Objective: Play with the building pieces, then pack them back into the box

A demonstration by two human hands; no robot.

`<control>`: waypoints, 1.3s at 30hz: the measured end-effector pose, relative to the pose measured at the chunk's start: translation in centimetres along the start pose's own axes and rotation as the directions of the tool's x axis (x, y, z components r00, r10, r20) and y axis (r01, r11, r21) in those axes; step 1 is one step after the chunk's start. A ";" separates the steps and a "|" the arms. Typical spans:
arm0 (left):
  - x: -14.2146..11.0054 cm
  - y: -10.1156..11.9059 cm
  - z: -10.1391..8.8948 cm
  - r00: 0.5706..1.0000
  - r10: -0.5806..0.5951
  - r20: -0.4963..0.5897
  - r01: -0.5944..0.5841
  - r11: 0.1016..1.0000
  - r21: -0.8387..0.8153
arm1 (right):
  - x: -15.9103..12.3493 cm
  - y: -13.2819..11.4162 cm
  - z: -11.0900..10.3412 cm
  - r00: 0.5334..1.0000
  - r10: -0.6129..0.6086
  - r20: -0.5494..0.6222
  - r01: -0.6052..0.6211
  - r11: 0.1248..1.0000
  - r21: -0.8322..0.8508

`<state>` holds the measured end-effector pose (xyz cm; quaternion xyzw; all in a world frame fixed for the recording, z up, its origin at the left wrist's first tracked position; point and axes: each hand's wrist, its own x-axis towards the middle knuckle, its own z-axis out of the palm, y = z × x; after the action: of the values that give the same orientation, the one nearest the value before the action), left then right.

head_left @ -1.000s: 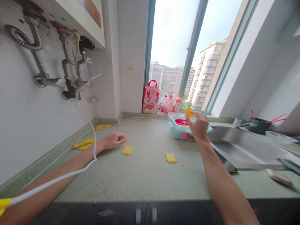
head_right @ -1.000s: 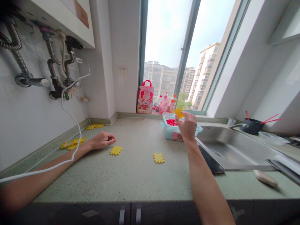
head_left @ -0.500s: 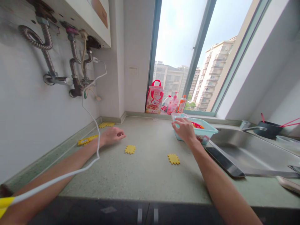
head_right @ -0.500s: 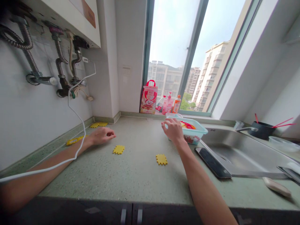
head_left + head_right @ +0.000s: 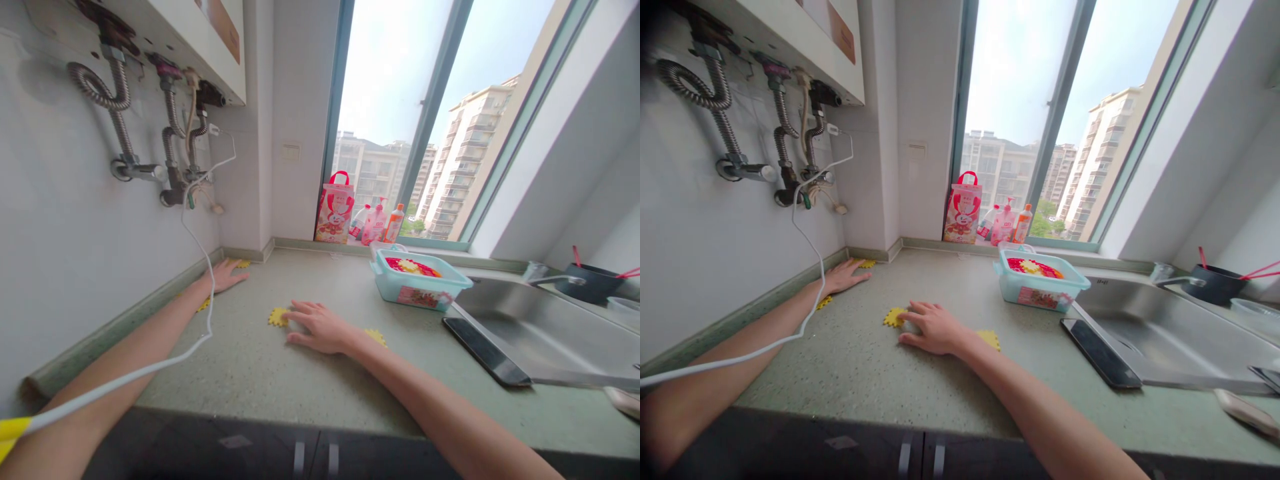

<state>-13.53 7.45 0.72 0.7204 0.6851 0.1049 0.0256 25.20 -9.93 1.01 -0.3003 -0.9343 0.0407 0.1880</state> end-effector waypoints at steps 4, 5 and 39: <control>0.3 0.2 0.1 1.000 0.013 0.022 -0.013 1.000 -0.006 | 0.7 0.7 0.4 0.998 -0.041 -0.039 0.044 0.997 0.058; 0.3 0.2 0.2 0.999 0.029 0.014 -0.029 1.000 -0.010 | 0.8 0.9 0.5 0.998 -0.041 -0.050 0.043 0.997 0.057; -7.8 24.7 3.1 0.659 0.752 -0.008 -0.736 0.642 -0.217 | -15.1 6.2 -7.0 0.982 0.132 -0.133 -0.122 0.989 0.082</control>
<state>10.97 -1.42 1.21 0.9353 0.3123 0.1448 0.0813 42.53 -13.83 1.39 -0.3542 -0.8959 0.0659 0.2600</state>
